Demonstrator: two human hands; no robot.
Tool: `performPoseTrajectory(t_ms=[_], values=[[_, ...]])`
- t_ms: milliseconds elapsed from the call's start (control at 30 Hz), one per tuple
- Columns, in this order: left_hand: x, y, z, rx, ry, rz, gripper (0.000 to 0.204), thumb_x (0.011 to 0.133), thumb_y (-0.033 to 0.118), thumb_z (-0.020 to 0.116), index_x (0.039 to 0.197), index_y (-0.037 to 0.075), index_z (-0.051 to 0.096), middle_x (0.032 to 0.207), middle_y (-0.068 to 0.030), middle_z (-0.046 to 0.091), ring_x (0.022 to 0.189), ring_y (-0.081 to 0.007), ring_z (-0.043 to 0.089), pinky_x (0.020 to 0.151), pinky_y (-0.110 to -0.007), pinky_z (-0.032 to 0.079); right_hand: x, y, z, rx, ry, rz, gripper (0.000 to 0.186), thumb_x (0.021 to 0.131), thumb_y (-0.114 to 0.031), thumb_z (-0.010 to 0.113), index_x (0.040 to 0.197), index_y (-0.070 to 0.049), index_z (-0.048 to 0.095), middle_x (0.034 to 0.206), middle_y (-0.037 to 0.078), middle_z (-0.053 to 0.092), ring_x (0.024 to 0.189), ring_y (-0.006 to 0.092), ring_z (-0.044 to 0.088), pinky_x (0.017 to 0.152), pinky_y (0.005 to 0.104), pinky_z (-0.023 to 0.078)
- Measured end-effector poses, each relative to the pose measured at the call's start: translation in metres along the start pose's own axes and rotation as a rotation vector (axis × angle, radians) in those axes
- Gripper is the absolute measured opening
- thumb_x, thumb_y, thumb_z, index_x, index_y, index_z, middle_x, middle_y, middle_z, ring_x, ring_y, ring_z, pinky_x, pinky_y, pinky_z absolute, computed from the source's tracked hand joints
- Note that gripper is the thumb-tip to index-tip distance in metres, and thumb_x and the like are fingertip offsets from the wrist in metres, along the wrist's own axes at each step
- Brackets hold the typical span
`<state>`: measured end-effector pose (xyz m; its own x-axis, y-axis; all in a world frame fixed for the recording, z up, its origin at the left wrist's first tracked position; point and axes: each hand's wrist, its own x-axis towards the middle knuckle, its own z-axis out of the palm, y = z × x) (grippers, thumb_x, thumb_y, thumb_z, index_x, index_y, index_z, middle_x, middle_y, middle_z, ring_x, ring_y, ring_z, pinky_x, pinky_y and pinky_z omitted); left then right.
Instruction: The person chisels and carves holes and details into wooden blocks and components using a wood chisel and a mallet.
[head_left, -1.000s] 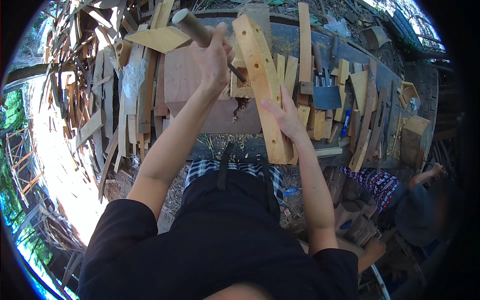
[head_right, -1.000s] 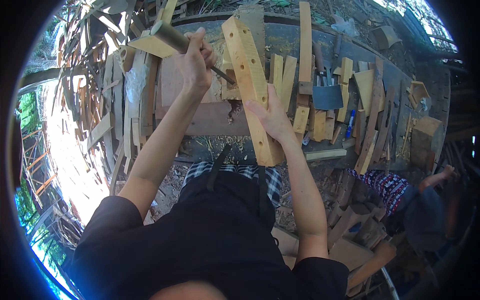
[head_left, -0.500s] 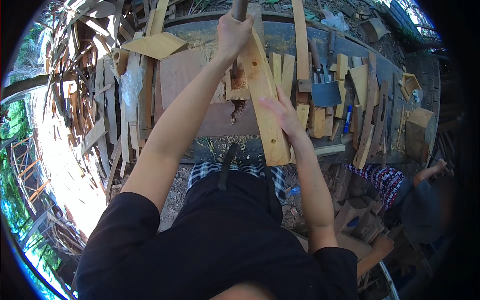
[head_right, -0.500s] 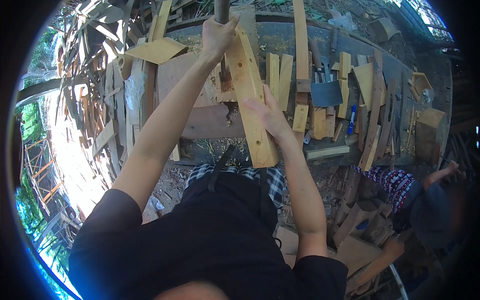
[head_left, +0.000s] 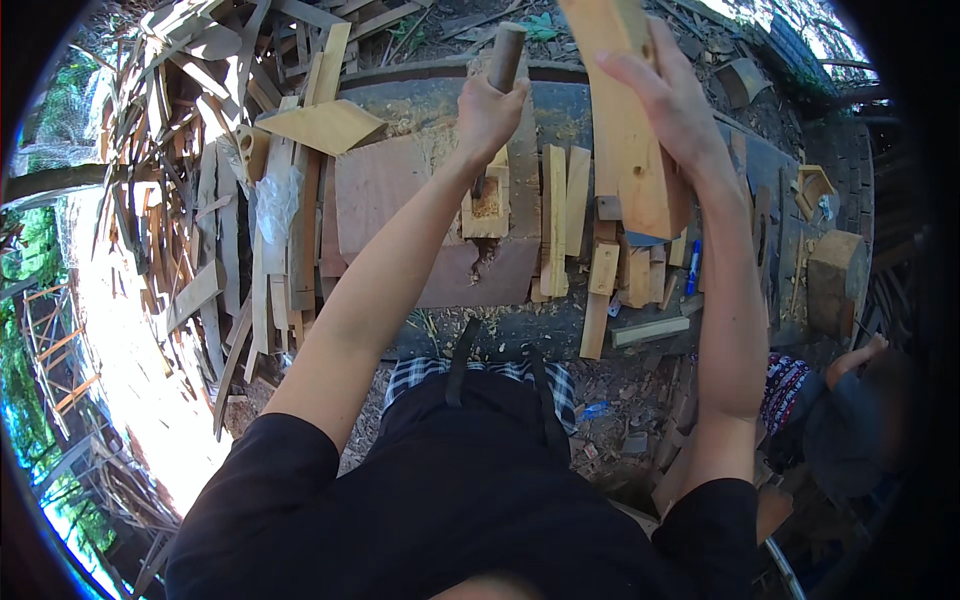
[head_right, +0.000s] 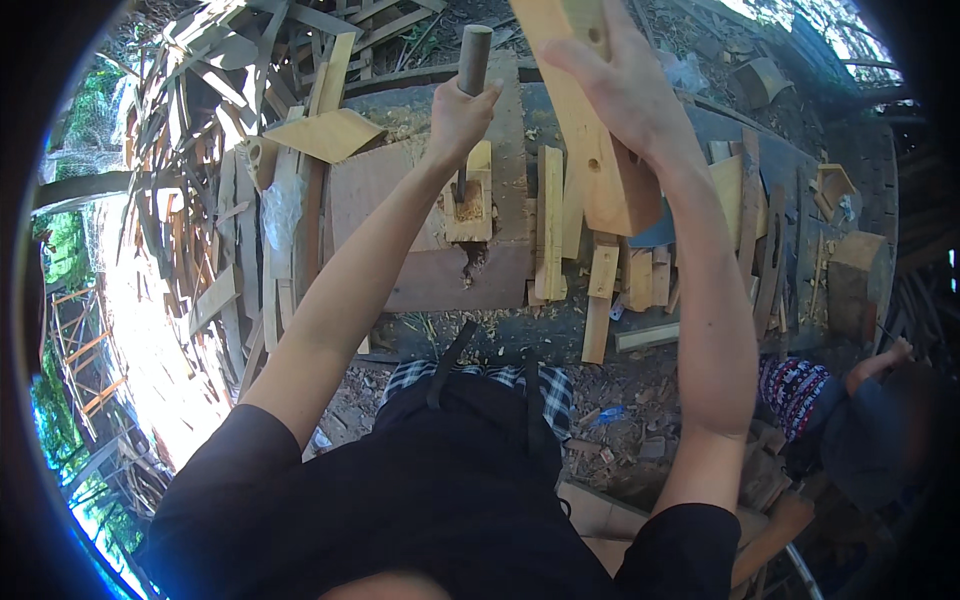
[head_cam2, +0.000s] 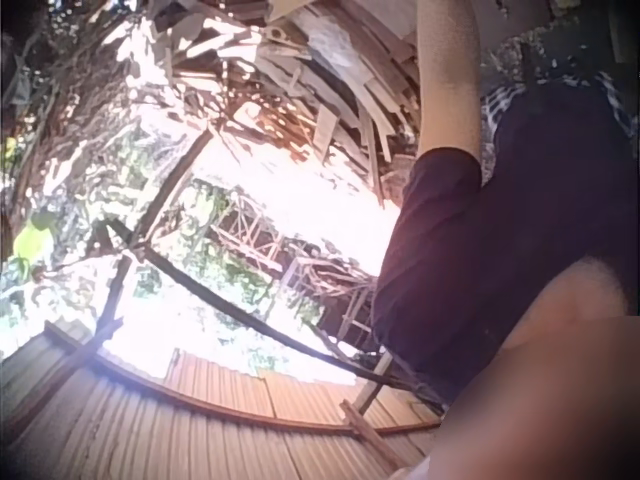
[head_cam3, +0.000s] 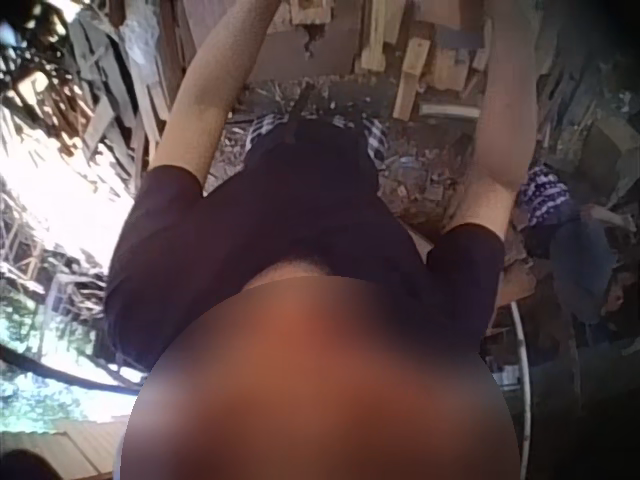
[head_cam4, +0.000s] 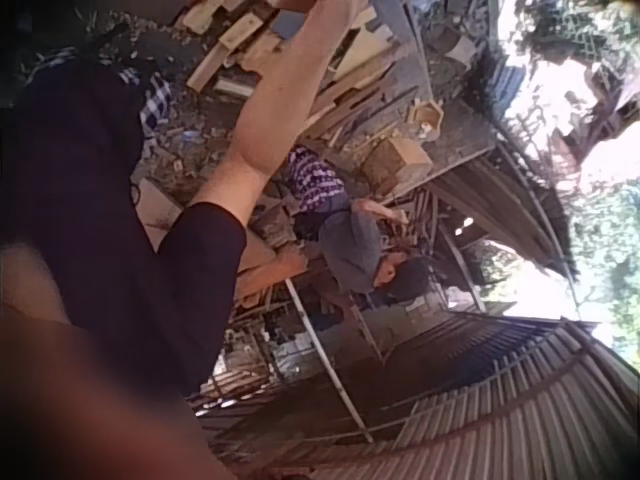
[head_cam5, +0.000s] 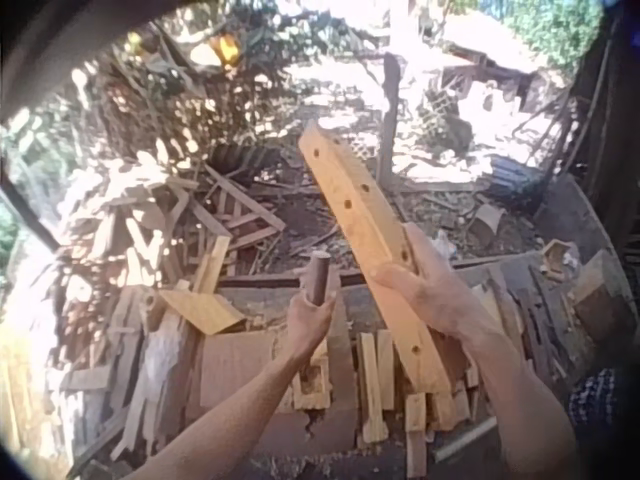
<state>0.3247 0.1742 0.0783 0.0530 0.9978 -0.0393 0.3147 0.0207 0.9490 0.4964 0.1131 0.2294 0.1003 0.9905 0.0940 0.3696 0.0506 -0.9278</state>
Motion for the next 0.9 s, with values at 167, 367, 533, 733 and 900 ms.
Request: performPoseTrajectory(t_ms=[167, 367, 533, 733, 900], values=[[0.006, -0.009, -0.005, -0.062, 0.005, -0.09, 0.031, 0.085, 0.022, 0.068, 0.066, 0.006, 0.05, 0.055, -0.0014, 0.052, 0.045, -0.0073, 0.046, 0.041, -0.028, 0.037, 0.027, 0.001, -0.016, -0.32, -0.367, 0.041, 0.069, 0.086, -0.042, 0.061, 0.143, -0.009, 0.04, 0.11, 0.008, 0.059, 0.093, 0.0136, 0.059, 0.076, 0.0275, 0.049], [0.004, -0.018, -0.001, -0.329, -0.156, -0.362, 0.027, 0.087, 0.016, 0.065, 0.069, 0.006, 0.047, 0.053, 0.0018, 0.046, 0.04, -0.0064, 0.039, 0.035, -0.025, 0.028, 0.024, 0.023, -0.002, -0.339, -0.318, 0.109, 0.069, 0.082, -0.047, 0.059, 0.135, -0.004, 0.045, 0.106, 0.014, 0.062, 0.087, 0.0211, 0.065, 0.072, 0.0365, 0.053], [-0.009, -0.038, -0.005, -0.259, -0.079, -0.323, 0.025, 0.087, 0.014, 0.065, 0.072, 0.007, 0.046, 0.055, 0.0018, 0.044, 0.04, -0.006, 0.038, 0.035, -0.024, 0.027, 0.033, 0.009, -0.003, -0.224, -0.523, 0.162, 0.058, 0.087, -0.039, 0.06, 0.132, -0.006, 0.046, 0.104, 0.01, 0.059, 0.096, 0.0157, 0.061, 0.083, 0.0281, 0.049], [-0.013, -0.026, -0.027, -0.39, -0.19, -0.33, 0.024, 0.087, 0.021, 0.069, 0.081, 0.006, 0.05, 0.063, -0.0008, 0.05, 0.045, -0.0092, 0.047, 0.044, -0.026, 0.042, -0.011, 0.021, 0.009, 0.184, -0.256, 0.322, 0.062, 0.083, -0.032, 0.065, 0.135, -0.004, 0.045, 0.117, 0.008, 0.058, 0.101, 0.0151, 0.059, 0.083, 0.0279, 0.047], [0.013, 0.002, -0.049, -0.683, -0.332, -0.225, 0.034, 0.085, 0.033, 0.073, 0.088, 0.005, 0.055, 0.069, -0.0014, 0.054, 0.054, -0.0123, 0.056, 0.064, -0.032, 0.056, -0.075, 0.043, 0.014, 0.278, -0.193, 0.453, 0.063, 0.083, -0.029, 0.066, 0.134, 0.0, 0.043, 0.117, 0.01, 0.057, 0.103, 0.0147, 0.057, 0.088, 0.0265, 0.045]])
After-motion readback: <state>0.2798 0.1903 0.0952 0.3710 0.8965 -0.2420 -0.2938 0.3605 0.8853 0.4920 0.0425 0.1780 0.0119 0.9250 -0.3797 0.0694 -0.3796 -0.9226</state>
